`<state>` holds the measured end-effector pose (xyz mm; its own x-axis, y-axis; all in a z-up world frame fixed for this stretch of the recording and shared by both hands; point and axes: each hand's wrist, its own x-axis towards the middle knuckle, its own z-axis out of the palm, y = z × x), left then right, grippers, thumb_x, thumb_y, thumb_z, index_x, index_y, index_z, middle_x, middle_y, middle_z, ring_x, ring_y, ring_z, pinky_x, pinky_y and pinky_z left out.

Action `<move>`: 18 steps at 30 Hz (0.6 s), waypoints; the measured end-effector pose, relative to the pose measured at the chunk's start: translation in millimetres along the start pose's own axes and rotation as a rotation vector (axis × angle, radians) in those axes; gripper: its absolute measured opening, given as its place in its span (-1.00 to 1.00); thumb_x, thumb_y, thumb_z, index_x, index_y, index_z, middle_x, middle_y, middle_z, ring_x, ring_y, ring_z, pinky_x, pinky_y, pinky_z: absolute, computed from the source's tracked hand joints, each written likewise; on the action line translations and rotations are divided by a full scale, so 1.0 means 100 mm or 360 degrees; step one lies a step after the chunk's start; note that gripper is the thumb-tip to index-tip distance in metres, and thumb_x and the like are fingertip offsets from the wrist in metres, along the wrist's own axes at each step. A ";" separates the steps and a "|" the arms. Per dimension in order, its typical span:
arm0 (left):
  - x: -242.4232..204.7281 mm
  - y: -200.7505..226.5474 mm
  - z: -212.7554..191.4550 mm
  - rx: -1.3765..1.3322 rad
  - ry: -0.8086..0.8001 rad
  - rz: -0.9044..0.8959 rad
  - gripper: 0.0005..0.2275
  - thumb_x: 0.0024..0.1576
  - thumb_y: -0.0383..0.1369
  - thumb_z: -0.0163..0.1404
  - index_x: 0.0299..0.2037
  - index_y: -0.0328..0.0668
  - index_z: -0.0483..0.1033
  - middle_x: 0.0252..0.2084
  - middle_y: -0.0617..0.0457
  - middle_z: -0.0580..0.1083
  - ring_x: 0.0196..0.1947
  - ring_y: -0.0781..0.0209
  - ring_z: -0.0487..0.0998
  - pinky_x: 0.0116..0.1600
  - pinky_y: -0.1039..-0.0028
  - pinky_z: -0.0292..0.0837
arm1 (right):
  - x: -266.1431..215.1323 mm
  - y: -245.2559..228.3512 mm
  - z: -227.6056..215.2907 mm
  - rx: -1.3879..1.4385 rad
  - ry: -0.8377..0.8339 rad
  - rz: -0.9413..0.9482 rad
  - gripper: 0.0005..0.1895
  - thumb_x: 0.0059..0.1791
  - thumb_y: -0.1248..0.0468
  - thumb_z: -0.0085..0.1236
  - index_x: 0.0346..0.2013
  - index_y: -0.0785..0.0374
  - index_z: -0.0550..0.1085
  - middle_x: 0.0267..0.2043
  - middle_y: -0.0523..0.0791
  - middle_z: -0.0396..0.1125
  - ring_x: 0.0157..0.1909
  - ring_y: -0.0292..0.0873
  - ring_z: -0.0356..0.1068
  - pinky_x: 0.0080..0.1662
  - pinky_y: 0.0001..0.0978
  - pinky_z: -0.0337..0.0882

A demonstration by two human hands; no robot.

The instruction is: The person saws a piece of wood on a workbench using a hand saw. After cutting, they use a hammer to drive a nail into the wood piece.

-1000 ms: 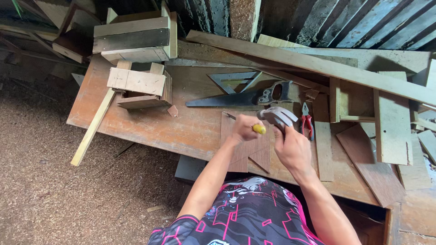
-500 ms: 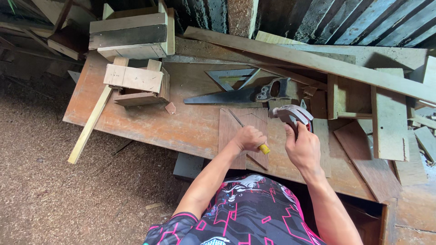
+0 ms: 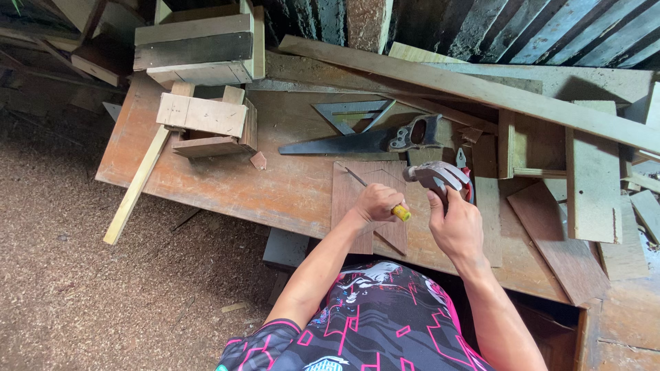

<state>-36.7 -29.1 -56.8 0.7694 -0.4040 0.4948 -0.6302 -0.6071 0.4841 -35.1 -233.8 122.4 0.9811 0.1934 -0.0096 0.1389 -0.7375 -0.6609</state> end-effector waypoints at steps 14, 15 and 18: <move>0.24 -0.07 -0.27 -0.0193 0.0186 -0.0315 -0.83 -0.22 -0.30 0.19 -0.44 0.00 0.51 -0.49 0.08 0.53 -0.47 0.09 0.59 -0.40 0.33 0.46 | -0.15 -0.03 -0.09 0.0175 0.0138 -0.0176 -0.74 0.13 0.15 0.08 -0.08 0.30 0.51 -0.38 0.13 0.43 -0.34 0.21 0.48 -0.26 -0.06 0.43; 0.25 -0.09 -0.29 -0.0230 0.0206 -0.0336 -0.84 -0.20 -0.31 0.18 -0.43 -0.01 0.51 -0.47 0.08 0.53 -0.46 0.09 0.59 -0.38 0.34 0.47 | -0.17 -0.03 -0.06 0.0246 0.0220 -0.0258 -0.74 0.13 0.15 0.07 -0.07 0.29 0.50 -0.37 0.12 0.43 -0.36 0.19 0.48 -0.28 -0.08 0.44; 0.27 -0.09 -0.31 -0.0296 0.0240 -0.0414 -0.86 -0.18 -0.32 0.17 -0.45 -0.03 0.51 -0.48 0.06 0.53 -0.47 0.08 0.58 -0.37 0.34 0.47 | -0.21 0.00 0.06 0.0230 0.0145 -0.0297 -0.74 0.11 0.18 0.05 -0.03 0.29 0.50 -0.41 0.10 0.42 -0.44 0.17 0.46 -0.33 -0.07 0.41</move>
